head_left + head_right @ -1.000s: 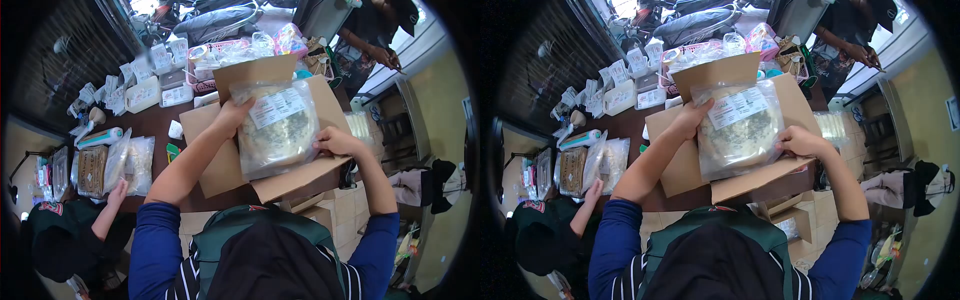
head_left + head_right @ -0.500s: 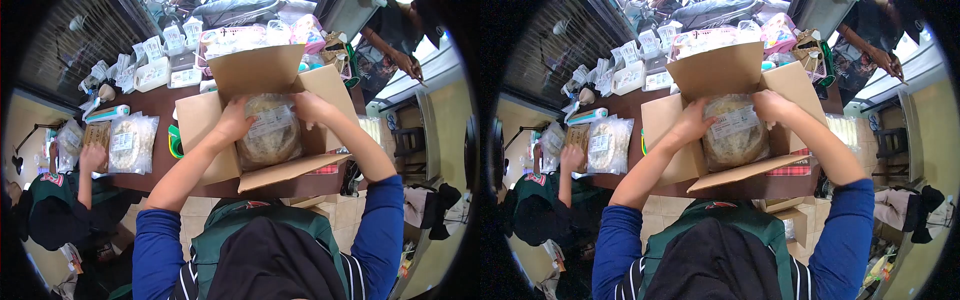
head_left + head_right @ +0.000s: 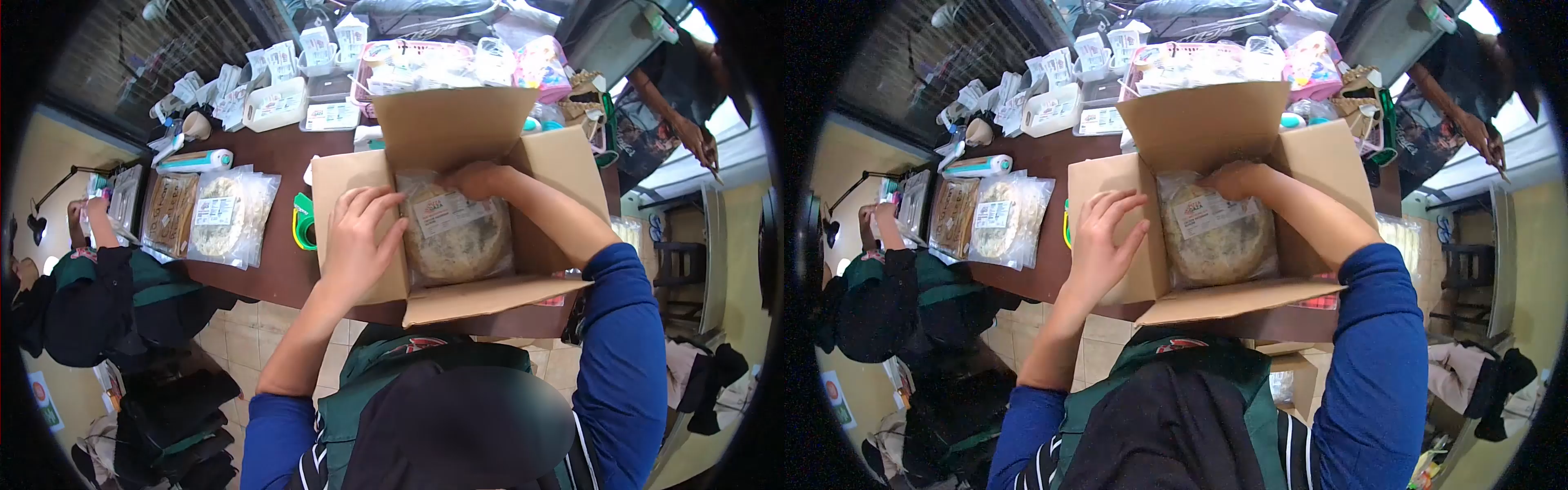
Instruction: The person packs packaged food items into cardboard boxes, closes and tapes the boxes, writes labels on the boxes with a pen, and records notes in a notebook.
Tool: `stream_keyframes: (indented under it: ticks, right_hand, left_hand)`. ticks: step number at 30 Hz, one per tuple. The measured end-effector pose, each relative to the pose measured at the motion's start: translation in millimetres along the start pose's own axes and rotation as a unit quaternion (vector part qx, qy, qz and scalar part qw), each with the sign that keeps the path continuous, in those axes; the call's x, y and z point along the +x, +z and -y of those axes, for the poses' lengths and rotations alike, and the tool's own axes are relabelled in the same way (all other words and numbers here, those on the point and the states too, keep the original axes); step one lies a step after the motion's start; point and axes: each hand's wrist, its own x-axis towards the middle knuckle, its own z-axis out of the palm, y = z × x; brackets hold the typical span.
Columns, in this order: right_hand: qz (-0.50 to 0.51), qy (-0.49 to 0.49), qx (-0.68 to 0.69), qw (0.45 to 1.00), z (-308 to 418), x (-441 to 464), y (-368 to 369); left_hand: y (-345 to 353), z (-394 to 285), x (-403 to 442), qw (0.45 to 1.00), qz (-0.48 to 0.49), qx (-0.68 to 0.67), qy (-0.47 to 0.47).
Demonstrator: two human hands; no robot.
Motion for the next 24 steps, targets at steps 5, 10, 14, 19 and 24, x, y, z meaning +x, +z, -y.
stream_keyframes:
  ticks: [5,10,14,19,24]
  right_hand:
    - [0.108,0.097,-0.055,0.988,7,-17,-20]
    - [0.011,0.110,0.101,0.989,-34,-45,-2]
    - [-0.177,0.093,0.396,0.896,82,-129,-133]
    - [-0.458,0.046,0.210,0.863,263,-161,-136]
    - [-0.241,-0.194,0.443,0.842,359,-5,-63]
  left_hand:
    - [-38,26,-40,0.993,-0.067,-0.012,-0.098]
    - [-47,81,-97,0.924,-0.086,-0.232,-0.290]
    - [-56,115,-147,0.867,-0.027,-0.353,-0.350]
    - [-61,168,-220,0.797,0.137,-0.388,-0.442]
    - [-78,209,-265,0.792,0.193,-0.374,-0.441]
